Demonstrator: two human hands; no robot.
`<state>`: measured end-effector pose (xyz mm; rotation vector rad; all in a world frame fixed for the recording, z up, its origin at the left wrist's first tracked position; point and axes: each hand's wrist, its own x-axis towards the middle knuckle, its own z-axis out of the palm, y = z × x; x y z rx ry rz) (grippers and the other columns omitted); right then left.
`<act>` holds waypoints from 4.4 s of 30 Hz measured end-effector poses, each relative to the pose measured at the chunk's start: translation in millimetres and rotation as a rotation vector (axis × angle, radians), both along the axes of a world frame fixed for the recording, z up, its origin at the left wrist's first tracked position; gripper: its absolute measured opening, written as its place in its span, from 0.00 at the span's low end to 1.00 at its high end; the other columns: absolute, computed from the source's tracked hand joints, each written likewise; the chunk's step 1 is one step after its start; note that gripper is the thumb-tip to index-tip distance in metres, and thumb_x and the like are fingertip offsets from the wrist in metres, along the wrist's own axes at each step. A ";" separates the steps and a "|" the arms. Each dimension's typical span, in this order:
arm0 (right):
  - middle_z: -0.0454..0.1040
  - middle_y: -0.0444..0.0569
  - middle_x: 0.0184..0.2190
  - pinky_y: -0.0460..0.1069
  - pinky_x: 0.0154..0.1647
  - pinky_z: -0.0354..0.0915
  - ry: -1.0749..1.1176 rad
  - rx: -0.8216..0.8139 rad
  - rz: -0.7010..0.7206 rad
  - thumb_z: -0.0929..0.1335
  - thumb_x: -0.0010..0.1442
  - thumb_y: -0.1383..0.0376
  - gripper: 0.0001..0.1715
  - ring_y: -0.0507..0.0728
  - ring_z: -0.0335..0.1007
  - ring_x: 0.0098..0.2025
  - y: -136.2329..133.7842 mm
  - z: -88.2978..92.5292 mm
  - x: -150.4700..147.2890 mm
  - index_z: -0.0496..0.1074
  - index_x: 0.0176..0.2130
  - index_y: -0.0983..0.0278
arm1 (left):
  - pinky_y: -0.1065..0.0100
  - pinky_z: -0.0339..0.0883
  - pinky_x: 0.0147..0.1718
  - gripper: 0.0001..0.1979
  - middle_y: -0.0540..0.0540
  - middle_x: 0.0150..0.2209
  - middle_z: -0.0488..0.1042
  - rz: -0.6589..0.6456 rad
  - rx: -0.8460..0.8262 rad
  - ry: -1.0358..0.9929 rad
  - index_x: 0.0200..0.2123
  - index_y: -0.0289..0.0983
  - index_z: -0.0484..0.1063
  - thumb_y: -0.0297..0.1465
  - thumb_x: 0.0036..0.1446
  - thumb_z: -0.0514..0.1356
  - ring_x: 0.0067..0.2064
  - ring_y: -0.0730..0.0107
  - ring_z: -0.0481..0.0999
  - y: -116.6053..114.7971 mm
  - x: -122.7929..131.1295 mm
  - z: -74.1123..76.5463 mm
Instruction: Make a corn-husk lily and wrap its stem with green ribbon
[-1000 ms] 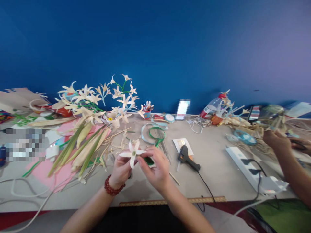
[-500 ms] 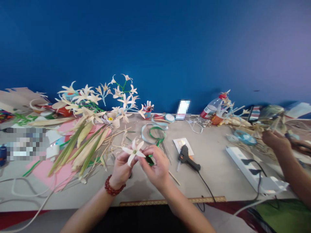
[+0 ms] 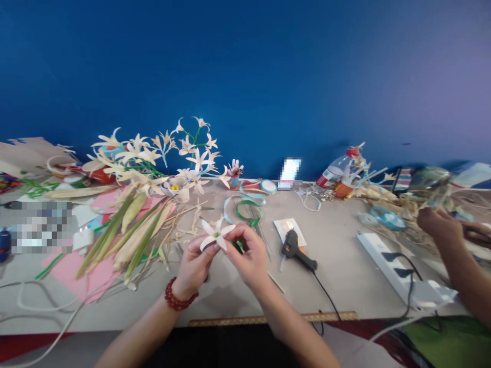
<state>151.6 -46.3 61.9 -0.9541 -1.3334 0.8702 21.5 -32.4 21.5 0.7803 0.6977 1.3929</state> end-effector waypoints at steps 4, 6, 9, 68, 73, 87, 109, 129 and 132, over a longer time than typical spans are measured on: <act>0.73 0.45 0.31 0.47 0.32 0.64 0.119 -0.101 0.038 0.72 0.56 0.64 0.07 0.53 0.68 0.32 3.5 -4.1 0.3 0.70 0.32 0.62 | 0.66 0.72 0.44 0.08 0.46 0.34 0.81 -0.023 -0.003 0.042 0.31 0.39 0.83 0.32 0.44 0.72 0.40 0.64 0.78 0.4 1.1 0.5; 0.72 0.45 0.30 0.46 0.28 0.63 0.158 -0.145 0.054 0.73 0.56 0.63 0.09 0.51 0.66 0.28 5.2 -4.8 0.3 0.69 0.30 0.62 | 0.65 0.72 0.45 0.09 0.46 0.36 0.82 -0.010 -0.017 0.048 0.31 0.40 0.83 0.32 0.43 0.73 0.42 0.63 0.79 0.2 2.0 0.7; 0.72 0.43 0.28 0.46 0.27 0.63 0.214 -0.185 0.090 0.74 0.55 0.60 0.12 0.51 0.65 0.26 7.5 -4.9 0.6 0.68 0.29 0.62 | 0.67 0.73 0.45 0.10 0.50 0.35 0.83 0.029 -0.028 0.015 0.31 0.42 0.82 0.31 0.41 0.74 0.40 0.66 0.80 -0.4 3.7 2.8; 0.66 0.41 0.25 0.46 0.29 0.62 0.346 -0.277 0.102 0.76 0.50 0.57 0.17 0.51 0.62 0.27 12.2 -6.0 -2.0 0.66 0.27 0.61 | 0.69 0.71 0.43 0.09 0.49 0.35 0.80 0.041 -0.040 -0.050 0.33 0.39 0.79 0.28 0.46 0.71 0.41 0.68 0.79 -1.2 8.3 8.3; 0.65 0.39 0.23 0.45 0.27 0.58 0.305 -0.273 0.060 0.75 0.51 0.59 0.16 0.50 0.59 0.25 12.0 -9.0 -0.5 0.67 0.27 0.62 | 0.69 0.71 0.44 0.07 0.48 0.36 0.80 0.033 -0.021 0.009 0.34 0.38 0.79 0.28 0.48 0.70 0.41 0.68 0.78 -1.8 7.3 8.5; 0.72 0.44 0.25 0.47 0.31 0.65 0.155 -0.246 0.019 0.74 0.54 0.57 0.13 0.53 0.67 0.28 13.1 -21.0 1.5 0.70 0.29 0.62 | 0.72 0.72 0.42 0.09 0.50 0.35 0.81 0.011 -0.098 -0.099 0.34 0.39 0.80 0.27 0.46 0.71 0.38 0.72 0.79 -2.3 8.4 5.4; 0.73 0.44 0.27 0.47 0.31 0.64 0.141 -0.197 0.005 0.72 0.56 0.60 0.09 0.52 0.68 0.28 11.3 -12.5 4.5 0.71 0.30 0.62 | 0.72 0.70 0.46 0.11 0.50 0.41 0.80 0.030 -0.059 -0.070 0.36 0.41 0.79 0.25 0.47 0.70 0.44 0.72 0.77 -5.0 11.6 -1.4; 0.69 0.42 0.25 0.46 0.28 0.62 0.241 -0.295 0.086 0.75 0.52 0.58 0.13 0.51 0.64 0.26 14.7 -16.2 3.6 0.71 0.29 0.62 | 0.74 0.72 0.40 0.12 0.50 0.33 0.82 0.040 -0.196 -0.111 0.34 0.41 0.81 0.30 0.42 0.74 0.38 0.72 0.80 -6.5 13.4 7.8; 0.71 0.44 0.26 0.47 0.30 0.64 0.178 -0.242 0.042 0.74 0.53 0.58 0.11 0.52 0.65 0.28 13.8 -15.3 3.7 0.72 0.30 0.62 | 0.72 0.72 0.42 0.11 0.50 0.34 0.82 0.048 -0.166 -0.092 0.34 0.41 0.81 0.30 0.44 0.73 0.39 0.71 0.80 -5.6 12.7 6.5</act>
